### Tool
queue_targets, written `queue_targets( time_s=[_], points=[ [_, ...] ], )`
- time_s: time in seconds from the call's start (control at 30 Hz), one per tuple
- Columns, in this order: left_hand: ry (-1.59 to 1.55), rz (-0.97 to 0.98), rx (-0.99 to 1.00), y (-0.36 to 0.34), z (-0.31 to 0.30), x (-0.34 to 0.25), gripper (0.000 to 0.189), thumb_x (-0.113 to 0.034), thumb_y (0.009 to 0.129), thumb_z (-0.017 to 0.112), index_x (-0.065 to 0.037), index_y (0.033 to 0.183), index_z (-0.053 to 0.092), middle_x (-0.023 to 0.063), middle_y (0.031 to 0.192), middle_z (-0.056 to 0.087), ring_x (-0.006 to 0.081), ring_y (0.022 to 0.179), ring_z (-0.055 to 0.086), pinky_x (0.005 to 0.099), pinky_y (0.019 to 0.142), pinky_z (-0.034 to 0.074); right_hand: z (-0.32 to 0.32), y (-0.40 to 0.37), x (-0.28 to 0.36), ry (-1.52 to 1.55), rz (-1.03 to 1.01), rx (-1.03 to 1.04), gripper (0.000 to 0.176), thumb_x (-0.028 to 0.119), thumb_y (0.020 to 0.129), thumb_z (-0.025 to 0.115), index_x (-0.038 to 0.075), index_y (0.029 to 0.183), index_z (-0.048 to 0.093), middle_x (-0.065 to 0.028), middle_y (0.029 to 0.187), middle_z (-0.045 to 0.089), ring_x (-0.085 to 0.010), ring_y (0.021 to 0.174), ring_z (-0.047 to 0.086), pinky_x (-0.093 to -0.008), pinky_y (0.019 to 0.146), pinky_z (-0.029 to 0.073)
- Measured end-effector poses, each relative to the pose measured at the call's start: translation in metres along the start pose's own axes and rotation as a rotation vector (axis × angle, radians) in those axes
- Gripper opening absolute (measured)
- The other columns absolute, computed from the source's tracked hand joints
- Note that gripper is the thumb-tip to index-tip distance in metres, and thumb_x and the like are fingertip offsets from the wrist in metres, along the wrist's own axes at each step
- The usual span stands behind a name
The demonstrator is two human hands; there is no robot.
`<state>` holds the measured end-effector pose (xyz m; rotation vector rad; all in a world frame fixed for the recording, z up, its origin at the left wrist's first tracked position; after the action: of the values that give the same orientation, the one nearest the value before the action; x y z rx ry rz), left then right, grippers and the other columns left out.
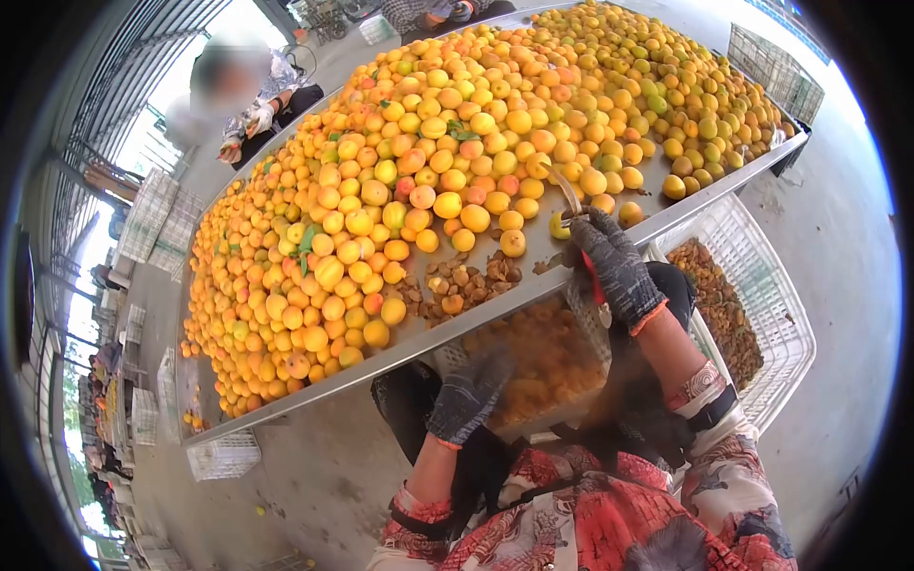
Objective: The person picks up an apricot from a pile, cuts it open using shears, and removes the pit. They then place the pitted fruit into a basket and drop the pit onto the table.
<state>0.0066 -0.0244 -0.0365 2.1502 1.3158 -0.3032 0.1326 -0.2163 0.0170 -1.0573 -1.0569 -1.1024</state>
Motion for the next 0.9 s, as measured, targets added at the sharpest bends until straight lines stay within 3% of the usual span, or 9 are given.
queue_targets(
  time_s=[0.1, 0.17, 0.37, 0.43, 0.6, 0.7, 0.77, 0.83, 0.9],
  points=[
    [-0.179, -0.079, -0.081, 0.028, -0.021, 0.001, 0.028, -0.014, 0.083, 0.053, 0.0, 0.107, 0.053, 0.0157, 0.105, 0.057, 0.0273, 0.082, 0.06, 0.035, 0.077, 0.046, -0.008, 0.005, -0.009, 0.065, 0.003, 0.044, 0.031, 0.031, 0.087, 0.047, 0.008, 0.107, 0.049, -0.0024, 0.068, 0.053, -0.0075, 0.04, 0.043, -0.0186, 0.035, 0.033],
    [-0.711, -0.611, -0.187, 0.048, -0.026, 0.023, 0.031, -0.007, 0.08, 0.056, -0.002, 0.11, 0.053, 0.0124, 0.107, 0.057, 0.0245, 0.102, 0.053, 0.0323, 0.086, 0.042, -0.01, 0.004, -0.012, 0.094, 0.012, 0.036, 0.03, 0.031, 0.088, 0.046, 0.008, 0.107, 0.049, -0.0018, 0.067, 0.052, -0.007, 0.039, 0.041, -0.0184, 0.035, 0.032],
    [-0.051, -0.315, -0.256, 0.126, -0.041, 0.074, 0.038, -0.018, 0.083, 0.054, -0.003, 0.118, 0.048, 0.0176, 0.116, 0.051, 0.0293, 0.108, 0.048, 0.036, 0.091, 0.038, -0.024, -0.002, -0.034, 0.219, 0.07, 0.034, 0.033, 0.027, 0.087, 0.047, 0.002, 0.109, 0.046, -0.0015, 0.067, 0.052, -0.0059, 0.04, 0.042, -0.0172, 0.037, 0.033],
    [0.056, -0.349, -0.225, 0.141, -0.036, 0.086, 0.042, -0.018, 0.083, 0.052, -0.004, 0.122, 0.043, 0.0168, 0.123, 0.045, 0.0297, 0.113, 0.044, 0.0364, 0.092, 0.037, -0.032, 0.004, -0.052, 0.18, -0.075, -0.022, 0.033, 0.026, 0.087, 0.048, 0.003, 0.11, 0.046, -0.0018, 0.068, 0.053, -0.0058, 0.042, 0.044, -0.0169, 0.038, 0.034],
    [0.266, -0.547, -0.051, 0.17, -0.03, 0.096, 0.057, -0.026, 0.083, 0.05, -0.014, 0.133, 0.026, 0.0216, 0.125, 0.039, 0.0354, 0.114, 0.041, 0.0422, 0.087, 0.04, -0.034, 0.002, -0.044, 0.13, 0.135, 0.129, 0.034, 0.024, 0.085, 0.05, 0.004, 0.112, 0.046, -0.0036, 0.071, 0.055, -0.0067, 0.044, 0.046, -0.0174, 0.039, 0.036],
    [0.06, -0.658, -0.008, 0.169, -0.021, 0.109, 0.051, -0.028, 0.082, 0.053, -0.013, 0.127, 0.035, 0.0239, 0.12, 0.042, 0.0384, 0.107, 0.046, 0.0433, 0.085, 0.04, -0.039, 0.002, -0.044, 0.077, 0.131, 0.156, 0.034, 0.025, 0.085, 0.05, 0.004, 0.112, 0.047, -0.0042, 0.071, 0.056, -0.0066, 0.043, 0.046, -0.0172, 0.038, 0.036],
    [0.149, -0.526, -0.082, 0.172, -0.019, 0.109, 0.047, -0.027, 0.081, 0.055, -0.012, 0.123, 0.039, 0.0232, 0.116, 0.046, 0.0371, 0.103, 0.048, 0.0421, 0.084, 0.041, -0.042, -0.002, -0.043, 0.153, 0.238, 0.27, 0.049, 0.019, 0.082, 0.055, -0.002, 0.123, 0.038, -0.0094, 0.114, 0.05, -0.0164, 0.104, 0.048, -0.0305, 0.09, 0.039],
    [0.233, -0.404, -0.151, 0.165, -0.017, 0.106, 0.043, -0.026, 0.08, 0.057, -0.01, 0.118, 0.044, 0.0226, 0.111, 0.05, 0.0357, 0.099, 0.051, 0.0409, 0.083, 0.042, -0.04, -0.004, -0.042, 0.133, 0.247, 0.268, 0.051, 0.02, 0.082, 0.056, -0.002, 0.123, 0.038, -0.0093, 0.114, 0.05, -0.0163, 0.103, 0.049, -0.0299, 0.089, 0.039],
    [-0.176, -0.597, -0.164, 0.162, -0.013, 0.118, 0.037, -0.024, 0.079, 0.061, -0.007, 0.11, 0.049, 0.0199, 0.103, 0.055, 0.0311, 0.095, 0.055, 0.0374, 0.083, 0.043, -0.035, -0.004, -0.042, 0.112, 0.229, 0.264, 0.052, 0.02, 0.081, 0.057, -0.002, 0.124, 0.037, -0.0092, 0.114, 0.051, -0.0162, 0.103, 0.049, -0.0292, 0.089, 0.039]
  ],
)
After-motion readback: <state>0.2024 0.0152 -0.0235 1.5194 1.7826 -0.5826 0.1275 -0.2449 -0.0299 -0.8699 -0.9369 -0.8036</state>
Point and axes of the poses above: each hand's wrist, its own y-axis towards the middle knuckle, its own z-axis out of the palm, x = y × z, the point moved 4 cm from there along y, towards the middle knuckle
